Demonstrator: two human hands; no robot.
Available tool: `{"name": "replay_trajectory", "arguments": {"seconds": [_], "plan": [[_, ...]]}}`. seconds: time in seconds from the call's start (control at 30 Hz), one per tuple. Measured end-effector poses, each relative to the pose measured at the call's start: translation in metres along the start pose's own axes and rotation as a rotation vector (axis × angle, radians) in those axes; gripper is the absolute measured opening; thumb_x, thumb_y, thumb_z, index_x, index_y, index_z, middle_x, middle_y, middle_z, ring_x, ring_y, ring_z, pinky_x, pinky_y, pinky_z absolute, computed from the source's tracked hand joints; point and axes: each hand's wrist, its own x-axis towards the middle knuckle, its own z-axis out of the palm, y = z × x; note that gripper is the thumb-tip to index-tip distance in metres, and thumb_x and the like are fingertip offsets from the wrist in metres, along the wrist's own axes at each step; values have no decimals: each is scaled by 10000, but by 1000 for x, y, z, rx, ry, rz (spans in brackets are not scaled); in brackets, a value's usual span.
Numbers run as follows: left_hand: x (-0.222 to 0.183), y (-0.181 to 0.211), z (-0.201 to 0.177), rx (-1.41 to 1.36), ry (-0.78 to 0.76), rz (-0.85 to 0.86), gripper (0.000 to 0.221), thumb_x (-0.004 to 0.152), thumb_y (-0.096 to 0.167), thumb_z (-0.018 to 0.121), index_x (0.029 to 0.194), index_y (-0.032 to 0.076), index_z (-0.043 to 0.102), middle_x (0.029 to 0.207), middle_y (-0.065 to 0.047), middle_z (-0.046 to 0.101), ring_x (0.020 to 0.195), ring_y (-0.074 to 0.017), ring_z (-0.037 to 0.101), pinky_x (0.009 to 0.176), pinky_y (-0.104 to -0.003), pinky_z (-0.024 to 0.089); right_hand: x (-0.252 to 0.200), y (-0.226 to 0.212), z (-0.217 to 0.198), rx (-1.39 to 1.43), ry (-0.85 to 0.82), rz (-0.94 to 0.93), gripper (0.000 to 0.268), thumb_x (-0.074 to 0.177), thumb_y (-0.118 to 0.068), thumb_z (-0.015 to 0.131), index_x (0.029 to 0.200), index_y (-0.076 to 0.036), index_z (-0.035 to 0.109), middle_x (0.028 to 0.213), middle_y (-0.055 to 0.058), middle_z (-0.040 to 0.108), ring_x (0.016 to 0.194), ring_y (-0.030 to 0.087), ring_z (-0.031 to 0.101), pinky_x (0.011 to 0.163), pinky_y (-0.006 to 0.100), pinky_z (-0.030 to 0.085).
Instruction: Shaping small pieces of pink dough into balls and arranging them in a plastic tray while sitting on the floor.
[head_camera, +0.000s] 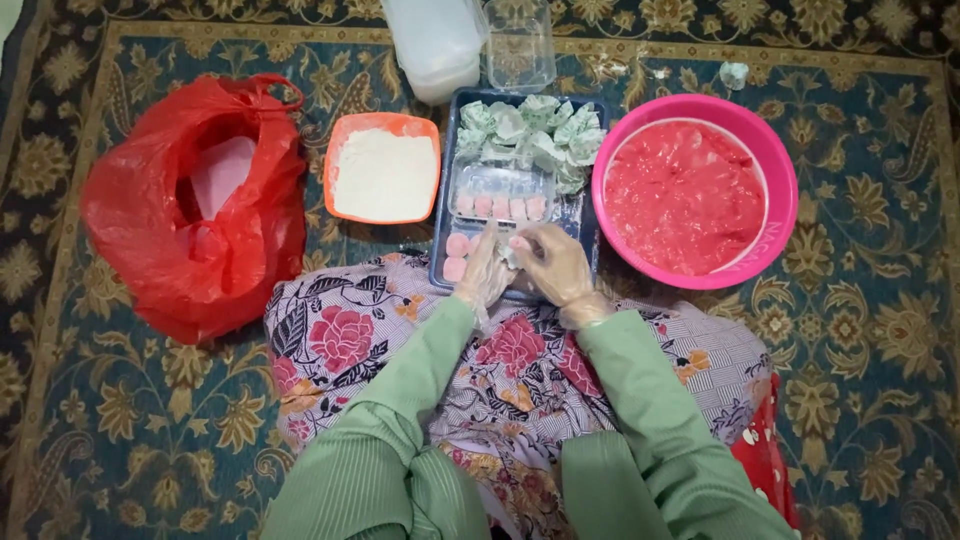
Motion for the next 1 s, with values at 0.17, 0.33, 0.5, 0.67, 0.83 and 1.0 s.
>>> {"name": "replay_trajectory", "arguments": {"seconds": [0.17,0.33,0.5,0.67,0.83,1.0], "plan": [[2,-1,22,209,163,76,785,935,716,585,809,-40,756,877,-154,751,726,-212,696,564,-274,553,-1,-5,-1,-176,-163,-105,323,880,-350,697,1171,-216,735,890,92,675,905,312,701,823,467,587],[57,-16,-51,155,137,108,753,954,699,587,1126,-17,743,1059,-204,755,883,-304,750,691,-424,642,0,15,-1,-244,-188,-40,501,791,-431,753,1255,-261,670,1153,72,611,1056,334,685,922,465,579],[41,-13,-29,119,216,189,592,964,518,709,1158,-41,714,1093,-219,742,893,-313,754,711,-474,655,3,-2,-11,-251,-317,72,761,656,-447,862,1340,-271,579,1370,121,509,1137,447,664,990,545,563],[13,-1,22,354,285,58,670,916,657,673,1157,34,728,1061,-120,749,922,-223,741,805,-372,642,4,-3,-10,-243,-409,37,802,701,-471,848,1419,-286,543,1312,129,565,1128,467,665,993,556,558],[21,5,14,322,236,-29,644,939,648,636,1132,44,752,1097,-154,765,931,-274,758,803,-407,645,3,-12,-11,-314,-366,-18,696,706,-407,817,1343,-276,569,1203,95,594,1056,396,698,907,516,590],[24,10,15,340,217,-81,631,909,647,682,1023,32,773,1001,-177,780,852,-281,776,763,-374,653,2,-8,-7,-306,-350,-44,642,710,-391,799,1305,-281,582,1182,72,595,1043,366,700,894,505,593]]}}
